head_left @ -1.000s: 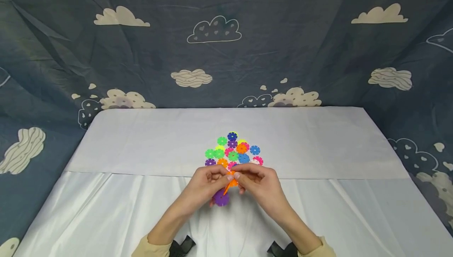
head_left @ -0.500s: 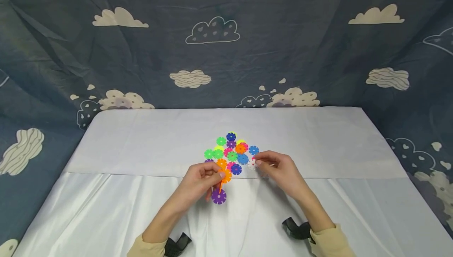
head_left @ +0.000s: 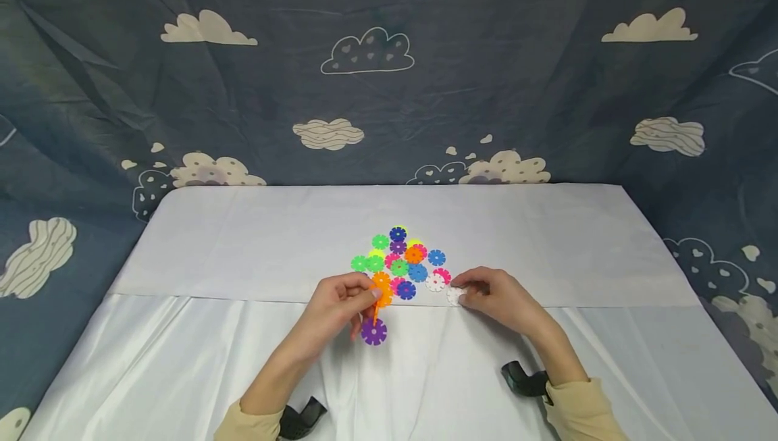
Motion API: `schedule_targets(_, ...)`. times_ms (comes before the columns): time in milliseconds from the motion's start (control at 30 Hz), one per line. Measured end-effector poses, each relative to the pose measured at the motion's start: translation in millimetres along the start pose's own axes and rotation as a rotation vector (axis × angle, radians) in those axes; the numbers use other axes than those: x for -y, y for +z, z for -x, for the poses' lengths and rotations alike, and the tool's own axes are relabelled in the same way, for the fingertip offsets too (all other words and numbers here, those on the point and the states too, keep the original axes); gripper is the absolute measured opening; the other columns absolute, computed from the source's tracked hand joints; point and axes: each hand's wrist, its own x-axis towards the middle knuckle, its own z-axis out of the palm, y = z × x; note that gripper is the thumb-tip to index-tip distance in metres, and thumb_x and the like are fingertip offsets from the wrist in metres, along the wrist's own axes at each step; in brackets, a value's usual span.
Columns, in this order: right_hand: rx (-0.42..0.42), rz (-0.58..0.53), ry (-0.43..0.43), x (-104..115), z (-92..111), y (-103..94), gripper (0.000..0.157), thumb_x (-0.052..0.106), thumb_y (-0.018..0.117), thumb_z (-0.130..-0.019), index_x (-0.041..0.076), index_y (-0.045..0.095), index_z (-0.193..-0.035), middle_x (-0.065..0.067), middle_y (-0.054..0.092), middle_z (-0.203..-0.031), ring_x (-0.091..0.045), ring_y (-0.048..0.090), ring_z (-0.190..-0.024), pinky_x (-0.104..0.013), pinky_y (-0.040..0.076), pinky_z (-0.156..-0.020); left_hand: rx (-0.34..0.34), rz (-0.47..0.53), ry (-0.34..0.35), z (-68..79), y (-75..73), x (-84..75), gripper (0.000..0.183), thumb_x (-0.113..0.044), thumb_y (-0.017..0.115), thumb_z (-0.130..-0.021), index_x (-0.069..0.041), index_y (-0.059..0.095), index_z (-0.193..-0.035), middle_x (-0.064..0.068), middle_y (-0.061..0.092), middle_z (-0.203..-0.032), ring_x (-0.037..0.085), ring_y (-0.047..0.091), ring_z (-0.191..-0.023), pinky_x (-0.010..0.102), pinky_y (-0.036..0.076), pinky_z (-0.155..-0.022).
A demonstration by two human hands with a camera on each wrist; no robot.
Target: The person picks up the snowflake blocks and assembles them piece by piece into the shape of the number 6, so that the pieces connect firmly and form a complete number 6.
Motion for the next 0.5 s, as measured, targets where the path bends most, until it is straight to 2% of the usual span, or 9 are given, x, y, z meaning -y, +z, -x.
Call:
schedule_targets(167,0.011,0.041,-0.01,0,1,4.3,0.03,0.005,0.078,-0.083,0.009,0.07,-0.112,-0.003,0.055,-0.088,-0.02,0.049,-0.084,-0.029,0.045,-0.07,0.006,0.072,-0.008,-0.7,0.0,0.5,0.02,-0.013,0.062,-0.096,0.006,0.06,-0.091,0.01,0.06,-0.071,0.014,0.048,-0.05,0.022,0.044,-0.044)
schedule_targets(267,0.013,0.049,0.0,2,0,6.1,0.028,0.004,0.077,-0.083,0.011,0.067,-0.108,-0.002,0.054,-0.087,-0.02,0.049,-0.084,-0.03,0.044,-0.071,0.009,0.109,-0.013,-1.0,0.1,0.4,0.02,-0.013,0.062,-0.096,0.006,0.06,-0.091,0.009,0.06,-0.07,0.014,0.048,-0.048,0.021,0.043,-0.044)
schedule_targets(500,-0.024,0.014,0.004,11,0,7.2,0.023,0.002,0.076,-0.084,0.013,0.066,-0.102,0.0,0.055,-0.08,-0.019,0.052,-0.077,-0.027,0.048,-0.066,0.016,0.113,-0.018,-0.9,-0.2,-0.6,0.02,-0.012,0.061,-0.097,0.007,0.06,-0.089,0.009,0.059,-0.068,0.013,0.047,-0.046,0.021,0.044,-0.044)
